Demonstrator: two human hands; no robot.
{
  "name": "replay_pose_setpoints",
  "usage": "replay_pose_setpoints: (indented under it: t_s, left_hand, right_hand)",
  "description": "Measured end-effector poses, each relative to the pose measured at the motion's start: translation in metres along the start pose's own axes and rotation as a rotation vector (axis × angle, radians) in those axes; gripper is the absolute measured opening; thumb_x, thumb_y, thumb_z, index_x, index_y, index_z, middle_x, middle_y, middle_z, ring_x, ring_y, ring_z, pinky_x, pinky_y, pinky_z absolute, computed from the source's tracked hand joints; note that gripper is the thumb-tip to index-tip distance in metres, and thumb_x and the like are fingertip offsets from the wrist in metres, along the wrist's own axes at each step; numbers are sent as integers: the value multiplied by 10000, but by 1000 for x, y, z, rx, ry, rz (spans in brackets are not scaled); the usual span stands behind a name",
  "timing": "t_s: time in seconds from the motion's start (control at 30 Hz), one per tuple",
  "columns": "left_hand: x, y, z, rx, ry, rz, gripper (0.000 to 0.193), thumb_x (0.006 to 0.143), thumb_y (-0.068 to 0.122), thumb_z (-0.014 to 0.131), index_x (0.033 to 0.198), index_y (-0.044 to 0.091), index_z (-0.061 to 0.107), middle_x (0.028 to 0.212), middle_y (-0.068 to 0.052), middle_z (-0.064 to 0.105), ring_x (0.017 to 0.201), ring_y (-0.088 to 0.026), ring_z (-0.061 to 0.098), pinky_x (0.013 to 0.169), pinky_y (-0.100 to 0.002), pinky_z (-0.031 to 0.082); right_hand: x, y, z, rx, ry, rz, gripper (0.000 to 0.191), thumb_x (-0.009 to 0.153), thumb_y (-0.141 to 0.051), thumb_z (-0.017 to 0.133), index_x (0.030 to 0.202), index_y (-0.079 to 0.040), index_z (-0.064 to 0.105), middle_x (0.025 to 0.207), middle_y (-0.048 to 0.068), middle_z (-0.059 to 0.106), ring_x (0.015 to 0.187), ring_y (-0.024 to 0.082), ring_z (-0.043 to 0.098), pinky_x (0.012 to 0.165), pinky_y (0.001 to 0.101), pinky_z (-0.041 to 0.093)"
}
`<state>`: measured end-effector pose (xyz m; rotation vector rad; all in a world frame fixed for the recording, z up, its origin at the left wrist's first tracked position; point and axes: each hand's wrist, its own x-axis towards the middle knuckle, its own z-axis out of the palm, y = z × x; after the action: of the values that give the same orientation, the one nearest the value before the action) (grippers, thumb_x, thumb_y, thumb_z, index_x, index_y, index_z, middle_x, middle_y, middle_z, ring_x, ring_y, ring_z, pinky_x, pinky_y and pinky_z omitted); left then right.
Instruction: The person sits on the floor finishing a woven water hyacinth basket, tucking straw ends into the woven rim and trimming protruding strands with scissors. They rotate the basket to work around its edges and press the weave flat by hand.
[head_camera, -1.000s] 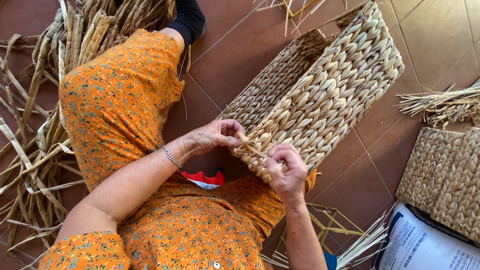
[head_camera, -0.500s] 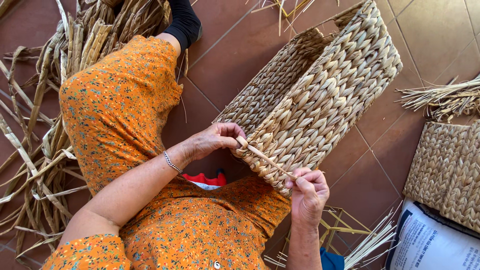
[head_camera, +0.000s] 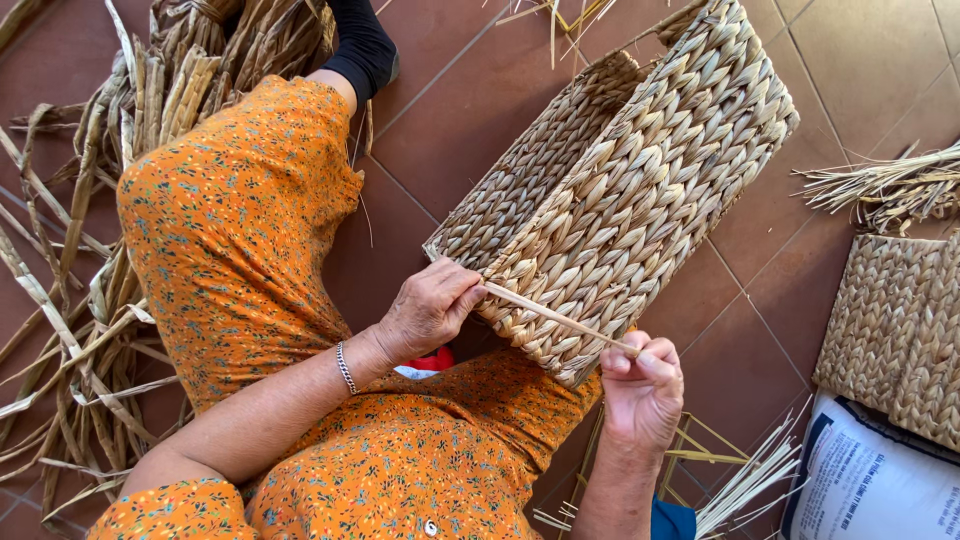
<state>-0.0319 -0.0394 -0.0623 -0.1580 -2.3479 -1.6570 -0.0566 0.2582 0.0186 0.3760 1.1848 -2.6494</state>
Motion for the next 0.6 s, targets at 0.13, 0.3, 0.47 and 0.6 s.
replay_pose_setpoints:
  t_s: [0.13, 0.3, 0.47, 0.6]
  left_hand:
    - [3, -5, 1, 29, -77, -122, 124, 976, 138, 702, 964, 16, 681, 861, -89, 663, 833, -259, 611, 752, -369, 518]
    - [5, -8, 1, -195, -98, -321, 132, 971, 148, 709, 976, 17, 715, 849, -105, 658, 801, -238, 624, 734, -364, 520]
    - [2, -1, -2, -128, -21, -212, 198, 973, 169, 694, 1054, -10, 666, 935, -126, 659, 857, -284, 628, 762, -388, 526]
    - [2, 0, -1, -41, -48, -123, 172, 1008, 159, 655, 1032, -12, 657, 937, -140, 646, 894, -331, 619, 788, -415, 527]
  right_hand:
    - [8, 11, 33, -19, -51, -13, 448, 828, 99, 699, 1240, -68, 639, 1119, 166, 643, 927, 241, 646, 853, 393, 532]
    - [27, 58, 67, -652, -244, 19, 503, 862, 86, 667, 1331, -87, 609, 1246, 135, 615, 949, 155, 675, 816, 296, 589]
    - [32, 87, 61, -1075, -307, -277, 165, 1015, -25, 668, 1165, 18, 720, 1045, 100, 723, 823, 130, 712, 726, 235, 597]
    - [28, 88, 48, -968, -242, -220, 150, 1038, -63, 641, 1094, 45, 729, 934, 94, 725, 800, 141, 714, 717, 247, 584]
